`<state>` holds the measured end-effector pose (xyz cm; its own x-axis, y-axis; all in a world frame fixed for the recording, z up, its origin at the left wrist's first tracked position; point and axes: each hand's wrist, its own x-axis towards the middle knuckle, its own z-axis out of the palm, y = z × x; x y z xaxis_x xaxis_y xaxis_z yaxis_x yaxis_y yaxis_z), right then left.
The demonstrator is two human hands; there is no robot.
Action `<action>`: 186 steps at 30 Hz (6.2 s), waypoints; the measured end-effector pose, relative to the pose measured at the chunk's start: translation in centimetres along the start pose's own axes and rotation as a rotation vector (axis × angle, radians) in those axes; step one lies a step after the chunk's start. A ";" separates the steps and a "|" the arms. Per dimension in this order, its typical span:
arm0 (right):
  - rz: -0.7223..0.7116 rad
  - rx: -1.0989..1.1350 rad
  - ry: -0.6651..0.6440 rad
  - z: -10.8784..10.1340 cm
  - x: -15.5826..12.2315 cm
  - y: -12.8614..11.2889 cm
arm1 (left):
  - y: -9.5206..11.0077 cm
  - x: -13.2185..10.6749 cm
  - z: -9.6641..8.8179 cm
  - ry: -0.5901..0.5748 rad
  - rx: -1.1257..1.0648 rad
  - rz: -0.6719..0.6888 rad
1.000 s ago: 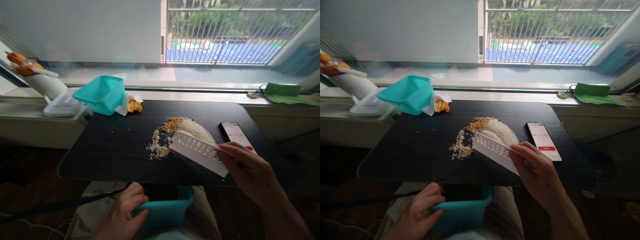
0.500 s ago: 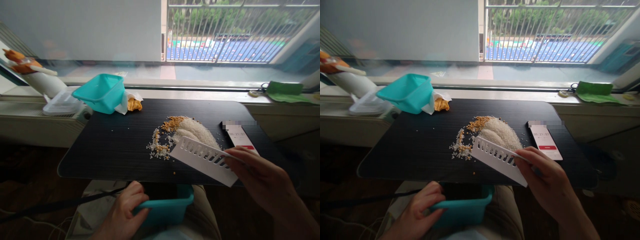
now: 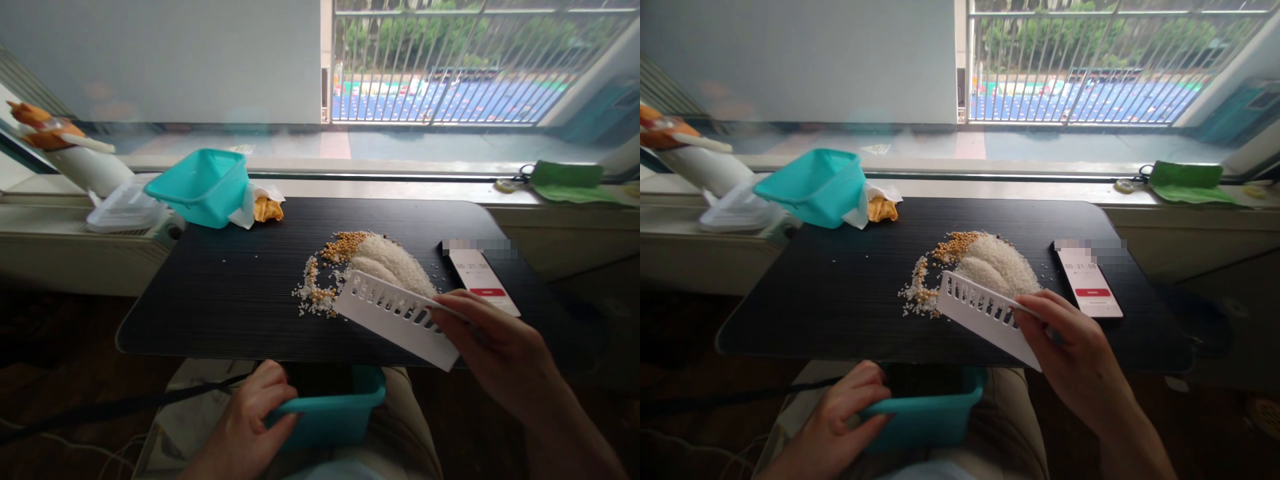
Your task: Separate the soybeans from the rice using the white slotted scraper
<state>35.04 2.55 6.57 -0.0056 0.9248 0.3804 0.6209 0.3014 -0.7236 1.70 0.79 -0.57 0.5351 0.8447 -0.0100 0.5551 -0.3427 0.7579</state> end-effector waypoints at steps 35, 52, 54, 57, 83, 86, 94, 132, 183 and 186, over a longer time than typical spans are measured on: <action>-0.040 -0.107 0.077 0.2 1.7 0.8 | 0.1 0.0 0.1 0.021 -0.005 0.022; 0.127 0.046 0.068 0.6 3.0 1.4 | 0.0 0.0 0.2 0.044 -0.007 0.039; 0.156 0.079 0.033 0.7 3.1 1.5 | 0.0 0.1 0.2 0.044 -0.009 0.041; 0.187 0.104 0.002 0.4 2.9 1.2 | 0.0 0.1 0.2 0.044 -0.009 0.034; 0.207 0.083 -0.027 -0.1 1.7 0.3 | 0.2 0.1 0.1 0.053 0.008 0.030; 0.211 0.101 -0.003 -0.4 1.5 0.4 | 0.3 0.2 0.1 0.058 0.019 0.034; 0.270 0.098 0.056 -0.5 1.9 0.9 | 0.5 0.3 0.0 0.067 0.013 0.054; 0.116 0.181 -0.358 1.0 1.7 -1.8 | 0.4 0.4 0.0 0.097 0.015 0.072; 0.174 0.108 -0.073 -0.1 0.1 0.2 | -0.1 -0.1 0.3 0.037 0.002 0.016; 0.174 0.122 -0.132 0.0 -0.2 0.0 | -0.1 -0.1 0.3 0.041 0.000 0.016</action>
<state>35.03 2.36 6.50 -0.0140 0.9852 0.1709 0.5219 0.1530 -0.8392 1.79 0.64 -0.86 0.5173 0.8553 0.0290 0.5467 -0.3564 0.7577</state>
